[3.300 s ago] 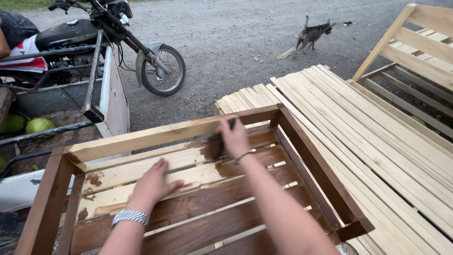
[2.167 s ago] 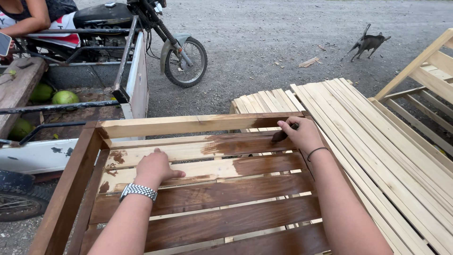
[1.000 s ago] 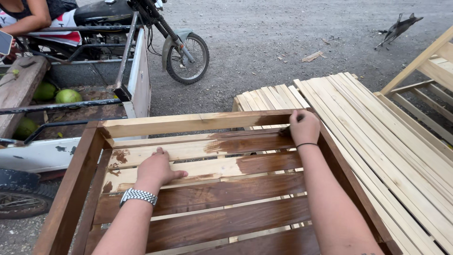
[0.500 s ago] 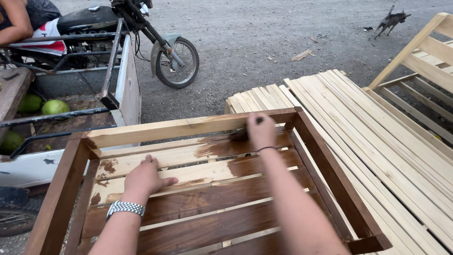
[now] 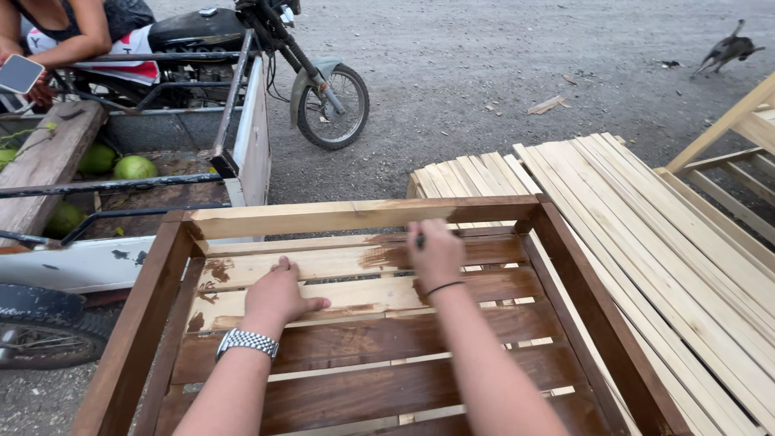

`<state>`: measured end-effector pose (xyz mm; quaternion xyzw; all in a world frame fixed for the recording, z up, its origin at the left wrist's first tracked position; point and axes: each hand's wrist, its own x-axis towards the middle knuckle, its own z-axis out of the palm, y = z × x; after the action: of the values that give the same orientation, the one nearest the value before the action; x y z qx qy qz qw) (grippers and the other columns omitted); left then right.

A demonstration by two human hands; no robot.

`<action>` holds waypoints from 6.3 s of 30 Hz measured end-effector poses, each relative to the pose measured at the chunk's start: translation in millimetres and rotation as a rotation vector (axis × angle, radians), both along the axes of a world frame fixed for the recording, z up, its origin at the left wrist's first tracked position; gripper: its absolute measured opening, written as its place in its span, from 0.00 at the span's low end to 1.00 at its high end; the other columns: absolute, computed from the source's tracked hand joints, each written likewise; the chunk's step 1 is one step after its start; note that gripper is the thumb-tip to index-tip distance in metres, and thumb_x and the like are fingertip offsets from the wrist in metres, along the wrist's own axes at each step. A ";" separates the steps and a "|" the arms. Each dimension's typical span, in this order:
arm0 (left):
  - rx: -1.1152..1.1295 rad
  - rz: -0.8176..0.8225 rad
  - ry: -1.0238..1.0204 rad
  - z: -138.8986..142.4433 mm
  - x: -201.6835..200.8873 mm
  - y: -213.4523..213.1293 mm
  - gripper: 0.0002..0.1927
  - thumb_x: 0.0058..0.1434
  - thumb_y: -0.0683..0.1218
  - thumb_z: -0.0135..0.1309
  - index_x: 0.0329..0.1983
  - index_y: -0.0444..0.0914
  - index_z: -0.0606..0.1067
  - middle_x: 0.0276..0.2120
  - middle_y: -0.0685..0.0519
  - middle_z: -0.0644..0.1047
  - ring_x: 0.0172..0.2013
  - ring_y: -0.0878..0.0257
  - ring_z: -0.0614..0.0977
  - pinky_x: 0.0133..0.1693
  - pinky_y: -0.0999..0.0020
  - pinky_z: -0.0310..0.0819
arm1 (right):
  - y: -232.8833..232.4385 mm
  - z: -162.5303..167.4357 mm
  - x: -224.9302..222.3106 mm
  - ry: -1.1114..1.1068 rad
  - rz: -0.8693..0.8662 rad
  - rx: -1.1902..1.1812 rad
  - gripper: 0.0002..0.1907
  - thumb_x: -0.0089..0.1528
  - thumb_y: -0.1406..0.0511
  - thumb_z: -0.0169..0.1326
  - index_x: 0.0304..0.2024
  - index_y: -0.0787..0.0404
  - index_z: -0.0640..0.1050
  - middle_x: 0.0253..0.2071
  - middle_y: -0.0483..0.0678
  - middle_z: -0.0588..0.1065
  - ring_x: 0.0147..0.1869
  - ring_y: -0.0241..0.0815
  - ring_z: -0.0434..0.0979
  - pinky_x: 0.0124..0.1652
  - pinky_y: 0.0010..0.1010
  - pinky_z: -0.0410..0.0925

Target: The person applies dark wood stain to a wooden crate using a brush. They dip the brush into a can of stain and spread it across the slats and frame of the crate, covering the light wood with a dark finish.

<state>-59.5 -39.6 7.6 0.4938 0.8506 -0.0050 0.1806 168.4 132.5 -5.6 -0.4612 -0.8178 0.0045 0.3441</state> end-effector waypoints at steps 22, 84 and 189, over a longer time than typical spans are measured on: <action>0.021 -0.074 -0.011 -2.3 -12.2 -1.5 0.53 0.44 0.74 0.65 0.67 0.41 0.68 0.69 0.51 0.66 0.65 0.58 0.72 0.73 0.46 0.45 | 38.1 91.8 24.6 -0.278 0.046 -0.542 0.11 0.62 0.64 0.52 0.47 0.57 0.76 0.40 0.55 0.80 0.45 0.51 0.82 0.47 0.43 0.74; 1.015 -0.005 -0.460 26.3 50.6 -52.6 0.22 0.61 0.44 0.50 0.58 0.34 0.75 0.47 0.41 0.81 0.48 0.49 0.83 0.49 0.60 0.76 | -134.7 51.2 -77.6 0.732 0.500 -0.572 0.11 0.64 0.59 0.51 0.39 0.61 0.74 0.28 0.50 0.78 0.33 0.45 0.81 0.37 0.37 0.74; 0.736 -0.114 0.198 29.4 120.1 -65.2 0.05 0.57 0.44 0.58 0.37 0.43 0.77 0.35 0.45 0.78 0.34 0.48 0.84 0.35 0.53 0.80 | -104.8 78.5 183.4 0.499 0.400 -0.753 0.10 0.68 0.67 0.51 0.50 0.64 0.77 0.38 0.45 0.77 0.39 0.33 0.77 0.40 0.26 0.71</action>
<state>60.6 -104.7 37.0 0.5693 0.7799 0.2430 -0.0926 351.8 27.7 72.9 -0.3725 -0.7245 0.4761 0.3311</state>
